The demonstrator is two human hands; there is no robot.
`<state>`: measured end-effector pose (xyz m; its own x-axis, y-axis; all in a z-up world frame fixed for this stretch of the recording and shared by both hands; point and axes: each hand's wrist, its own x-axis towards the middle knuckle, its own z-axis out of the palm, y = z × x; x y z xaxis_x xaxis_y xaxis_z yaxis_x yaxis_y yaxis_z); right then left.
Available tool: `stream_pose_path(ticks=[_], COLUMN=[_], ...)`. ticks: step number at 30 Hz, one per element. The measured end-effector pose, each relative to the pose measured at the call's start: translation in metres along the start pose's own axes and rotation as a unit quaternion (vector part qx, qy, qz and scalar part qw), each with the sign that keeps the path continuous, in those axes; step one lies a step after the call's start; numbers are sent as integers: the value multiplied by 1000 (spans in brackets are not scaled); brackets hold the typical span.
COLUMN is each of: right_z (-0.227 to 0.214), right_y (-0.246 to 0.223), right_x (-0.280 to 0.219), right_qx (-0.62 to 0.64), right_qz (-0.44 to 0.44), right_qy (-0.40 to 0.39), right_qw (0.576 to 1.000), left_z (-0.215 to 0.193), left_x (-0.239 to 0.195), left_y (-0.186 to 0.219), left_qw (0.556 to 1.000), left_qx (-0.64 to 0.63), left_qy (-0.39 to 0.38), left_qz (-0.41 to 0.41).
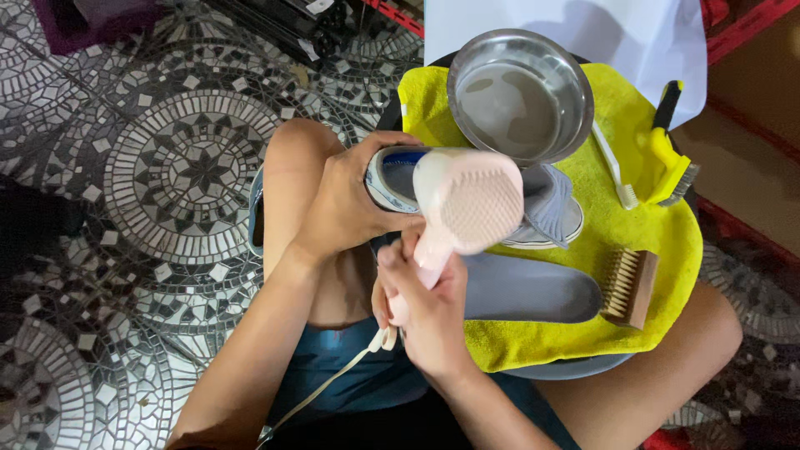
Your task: The person uses a pink hairdryer to dry a grey shoe insole and a white sneaker. The person holds the insole in one hand and directs the hairdryer at it, then moves to dry the interior of the sneaker.
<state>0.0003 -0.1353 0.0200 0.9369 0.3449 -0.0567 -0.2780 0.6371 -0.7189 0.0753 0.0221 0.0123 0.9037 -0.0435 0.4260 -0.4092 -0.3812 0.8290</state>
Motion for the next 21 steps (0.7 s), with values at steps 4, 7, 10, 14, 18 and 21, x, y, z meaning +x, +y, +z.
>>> stream_pose_path(ticks=[4,7,10,14,18,21], right_z=[-16,-23,-23,-33,-36,-39], right_y=[23,34,34,40,46,50], right_x=[13,12,9,9,9,8], right_qx=[-37,-62,-81,-105,-123,-123], right_qz=[-24,-25,-29,-39,-54,-58], right_qy=[39,60,57,46,44,44], right_qw=[998,996,995,993,990,990], left_z=[7,5,7,8,11,10], left_x=[-1,-2,-4,-1,-5,-5], left_y=[-15,-15,-18,-22,-28,-27], left_qw=[997,998,998,998,998,998], left_qx=[-56,-47,-56,-48,-49,-62], left_qy=[44,30,30,30,34,26], left_qz=[23,2,14,28,26,14])
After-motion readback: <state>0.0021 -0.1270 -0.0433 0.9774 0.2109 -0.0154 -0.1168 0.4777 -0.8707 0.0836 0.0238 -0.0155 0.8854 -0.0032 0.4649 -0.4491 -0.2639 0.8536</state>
